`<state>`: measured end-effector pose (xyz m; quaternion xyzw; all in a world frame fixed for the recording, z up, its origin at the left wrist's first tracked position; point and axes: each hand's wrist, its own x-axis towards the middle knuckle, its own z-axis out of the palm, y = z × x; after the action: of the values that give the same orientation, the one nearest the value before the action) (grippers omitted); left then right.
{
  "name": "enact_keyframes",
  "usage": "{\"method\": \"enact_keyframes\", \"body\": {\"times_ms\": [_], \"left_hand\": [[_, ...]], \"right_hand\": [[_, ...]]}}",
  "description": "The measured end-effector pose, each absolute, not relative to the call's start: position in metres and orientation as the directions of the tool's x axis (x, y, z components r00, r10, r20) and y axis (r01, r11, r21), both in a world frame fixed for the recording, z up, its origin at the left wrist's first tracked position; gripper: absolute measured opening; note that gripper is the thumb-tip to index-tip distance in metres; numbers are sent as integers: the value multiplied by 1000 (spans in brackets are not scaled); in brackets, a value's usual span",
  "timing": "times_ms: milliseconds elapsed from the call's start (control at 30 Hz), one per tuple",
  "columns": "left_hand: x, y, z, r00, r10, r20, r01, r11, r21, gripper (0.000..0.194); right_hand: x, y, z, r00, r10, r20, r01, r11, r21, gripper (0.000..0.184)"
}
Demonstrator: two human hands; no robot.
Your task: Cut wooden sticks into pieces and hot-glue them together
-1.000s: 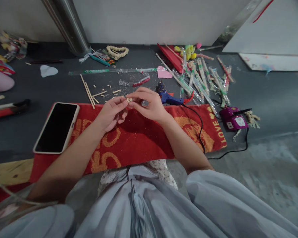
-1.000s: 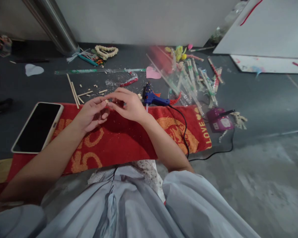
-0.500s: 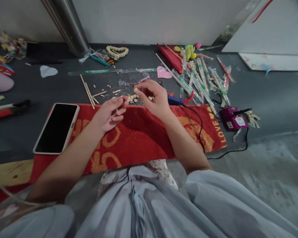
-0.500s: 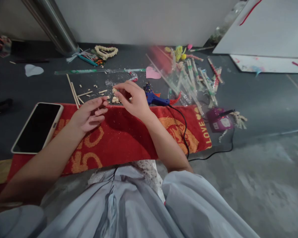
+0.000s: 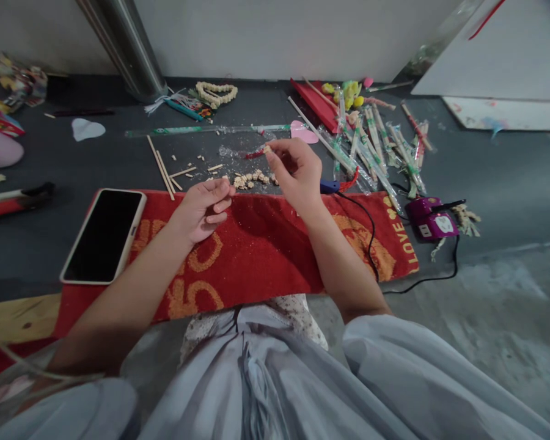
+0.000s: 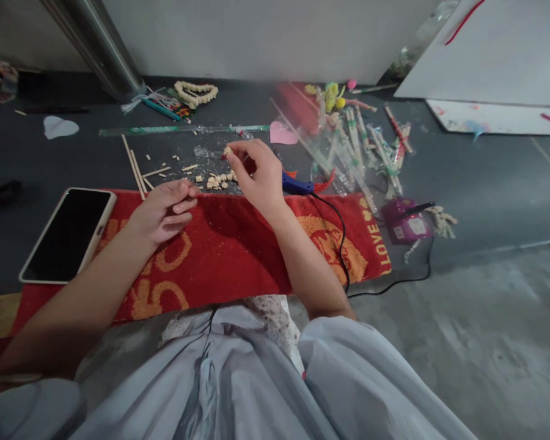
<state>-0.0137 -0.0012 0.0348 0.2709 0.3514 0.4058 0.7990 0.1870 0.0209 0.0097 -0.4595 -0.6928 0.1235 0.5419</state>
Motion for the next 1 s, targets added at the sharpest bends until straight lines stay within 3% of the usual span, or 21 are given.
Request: {"method": "enact_keyframes", "body": {"times_ms": [300,1000], "left_hand": [[-10,-4,40,295,890,-347,-457,450,767,12],[-11,3,30,204,926,-318,-464,377,802,12]], "right_hand": [[185,19,8,-52,759,649,541,568,-621,35],[177,13,9,-228,737,636,537,640,-549,25]]}}
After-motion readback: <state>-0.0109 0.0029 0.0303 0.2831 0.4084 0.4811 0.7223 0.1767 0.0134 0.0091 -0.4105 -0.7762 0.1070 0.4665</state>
